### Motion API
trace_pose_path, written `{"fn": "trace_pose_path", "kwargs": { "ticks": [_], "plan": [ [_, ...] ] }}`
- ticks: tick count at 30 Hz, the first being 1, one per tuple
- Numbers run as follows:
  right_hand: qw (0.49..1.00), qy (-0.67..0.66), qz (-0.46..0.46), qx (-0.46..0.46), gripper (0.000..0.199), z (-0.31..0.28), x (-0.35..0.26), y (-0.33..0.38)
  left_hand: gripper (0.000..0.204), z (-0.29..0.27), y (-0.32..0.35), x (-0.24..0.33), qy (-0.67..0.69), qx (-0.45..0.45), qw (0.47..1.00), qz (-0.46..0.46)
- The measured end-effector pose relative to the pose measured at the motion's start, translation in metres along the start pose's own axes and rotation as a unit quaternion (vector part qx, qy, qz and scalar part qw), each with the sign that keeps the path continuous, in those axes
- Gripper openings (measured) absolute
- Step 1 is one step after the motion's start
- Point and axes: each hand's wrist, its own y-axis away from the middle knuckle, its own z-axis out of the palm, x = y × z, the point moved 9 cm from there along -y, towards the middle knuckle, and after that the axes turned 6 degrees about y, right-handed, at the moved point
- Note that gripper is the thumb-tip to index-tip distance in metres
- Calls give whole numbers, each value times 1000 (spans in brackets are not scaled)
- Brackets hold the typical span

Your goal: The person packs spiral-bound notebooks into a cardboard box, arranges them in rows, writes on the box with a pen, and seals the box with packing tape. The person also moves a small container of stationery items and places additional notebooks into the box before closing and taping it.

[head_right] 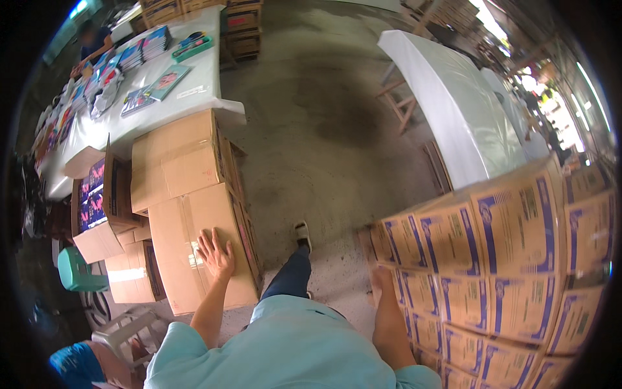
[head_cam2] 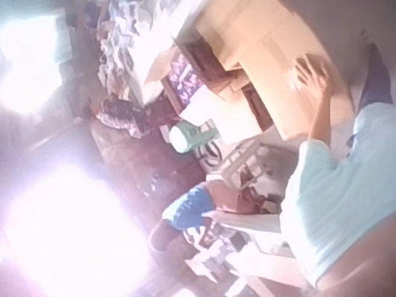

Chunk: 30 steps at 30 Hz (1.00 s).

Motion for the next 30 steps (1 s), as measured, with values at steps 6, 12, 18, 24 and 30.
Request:
{"fn": "trace_pose_path", "kwargs": {
  "ticks": [6, 12, 18, 24, 30],
  "plan": [
    [953, 34, -295, -53, 38, 136, -462, -42, 65, -10, -2, -5, -37, -25, 998, -41],
    [794, 299, -426, -314, 38, 296, -638, -43, 69, -2, -33, -7, 3, -100, 991, -91],
    [766, 320, -520, -204, 23, 338, -846, -50, 62, -74, -194, 23, 57, 263, 939, -215],
    [623, 230, -738, -117, 20, 436, -1119, -35, 16, -109, -481, 77, 184, 290, 937, -60],
    [511, 292, -802, -98, 17, 602, -1274, -29, 37, -120, -742, 70, 182, 378, 899, -127]
  ]
}}
